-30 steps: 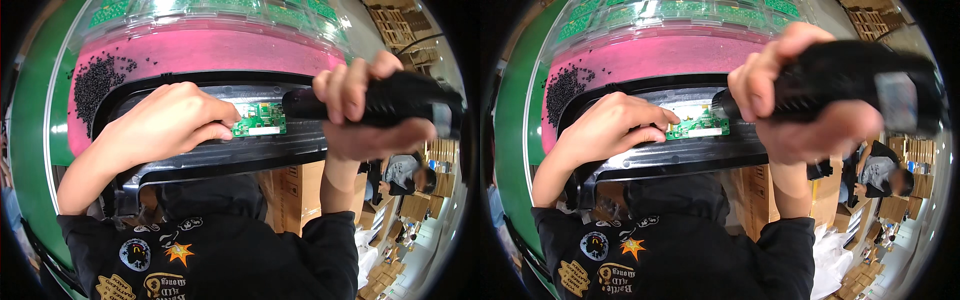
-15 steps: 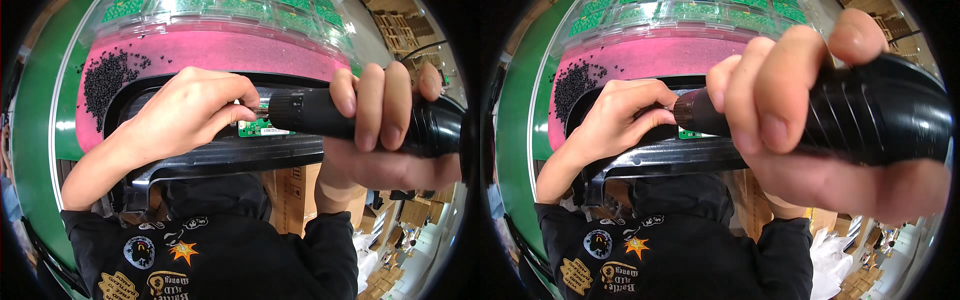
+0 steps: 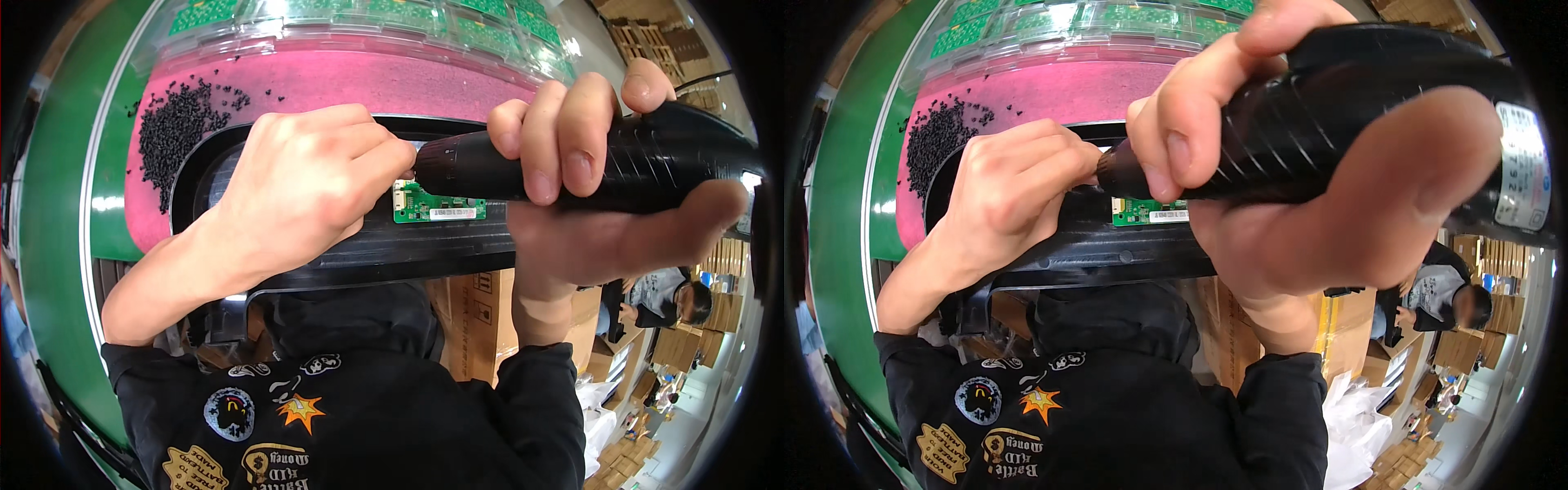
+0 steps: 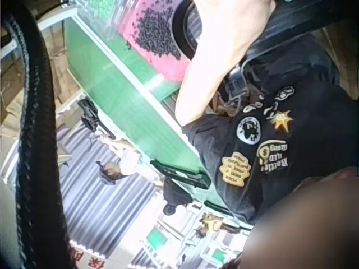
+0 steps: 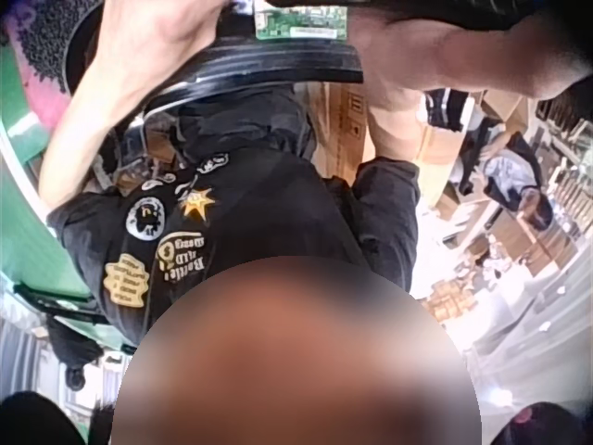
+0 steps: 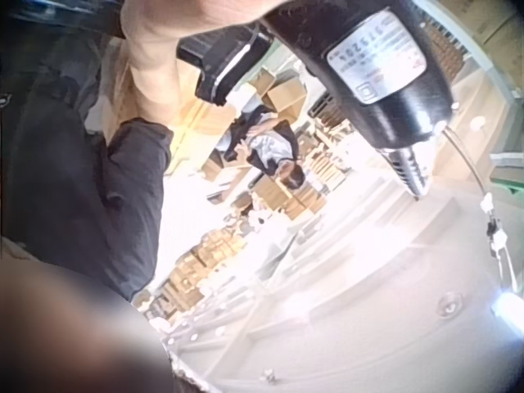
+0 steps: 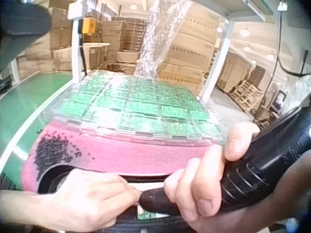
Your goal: Manually installing printed circuit boards into plastic housings using an electric screwdriver.
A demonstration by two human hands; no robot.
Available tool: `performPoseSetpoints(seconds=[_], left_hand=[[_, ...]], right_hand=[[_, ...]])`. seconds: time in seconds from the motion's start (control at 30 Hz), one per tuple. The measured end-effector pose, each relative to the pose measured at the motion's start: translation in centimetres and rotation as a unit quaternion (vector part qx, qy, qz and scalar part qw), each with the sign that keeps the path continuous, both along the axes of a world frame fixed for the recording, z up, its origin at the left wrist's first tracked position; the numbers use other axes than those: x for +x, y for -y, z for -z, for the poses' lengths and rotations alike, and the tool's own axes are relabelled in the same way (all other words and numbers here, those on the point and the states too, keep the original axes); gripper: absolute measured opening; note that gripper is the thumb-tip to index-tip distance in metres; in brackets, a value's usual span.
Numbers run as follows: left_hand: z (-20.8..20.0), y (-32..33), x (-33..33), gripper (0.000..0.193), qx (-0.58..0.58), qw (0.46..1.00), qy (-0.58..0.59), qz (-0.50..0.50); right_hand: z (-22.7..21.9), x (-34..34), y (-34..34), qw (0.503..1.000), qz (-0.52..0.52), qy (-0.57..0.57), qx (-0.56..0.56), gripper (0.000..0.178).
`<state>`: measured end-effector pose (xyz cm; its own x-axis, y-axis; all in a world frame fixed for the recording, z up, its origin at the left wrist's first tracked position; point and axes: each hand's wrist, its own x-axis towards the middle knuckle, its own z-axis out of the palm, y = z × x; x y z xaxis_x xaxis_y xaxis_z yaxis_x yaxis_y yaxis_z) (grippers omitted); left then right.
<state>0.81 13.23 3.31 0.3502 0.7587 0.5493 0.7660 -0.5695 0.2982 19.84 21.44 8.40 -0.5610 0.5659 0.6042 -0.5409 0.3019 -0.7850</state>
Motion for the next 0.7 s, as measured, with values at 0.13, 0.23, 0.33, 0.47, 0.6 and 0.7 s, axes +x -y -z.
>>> performPoseSetpoints(seconds=[0.13,0.23,0.33,0.47,0.6,0.7], left_hand=[[0.0,0.2,0.3,0.024,-0.004,1.000,0.003,-0.016],[-0.1,-0.1,0.1,0.018,0.002,0.997,0.015,-0.071],[0.2,-1.4,-0.2,0.008,0.032,0.995,0.050,-0.084],[-0.1,-1.1,-0.2,0.012,-0.021,0.987,0.141,-0.080],[0.2,-1.3,-0.4,0.009,-0.054,0.988,0.121,-0.073],[0.3,-1.3,-0.5,0.005,-0.057,0.989,0.130,-0.051]], right_hand=[[-0.1,-0.3,-0.3,0.996,-0.034,0.050,0.069,0.076],[-0.6,-1.3,0.4,0.980,0.091,0.154,0.082,0.076],[0.4,-1.4,0.3,0.986,0.109,0.127,0.013,0.076],[1.7,-1.9,0.3,0.991,0.047,-0.005,-0.123,0.074],[2.3,-2.0,0.0,0.993,0.089,0.046,-0.068,0.072],[2.6,-2.3,-0.1,0.992,0.098,0.081,-0.016,0.070]])
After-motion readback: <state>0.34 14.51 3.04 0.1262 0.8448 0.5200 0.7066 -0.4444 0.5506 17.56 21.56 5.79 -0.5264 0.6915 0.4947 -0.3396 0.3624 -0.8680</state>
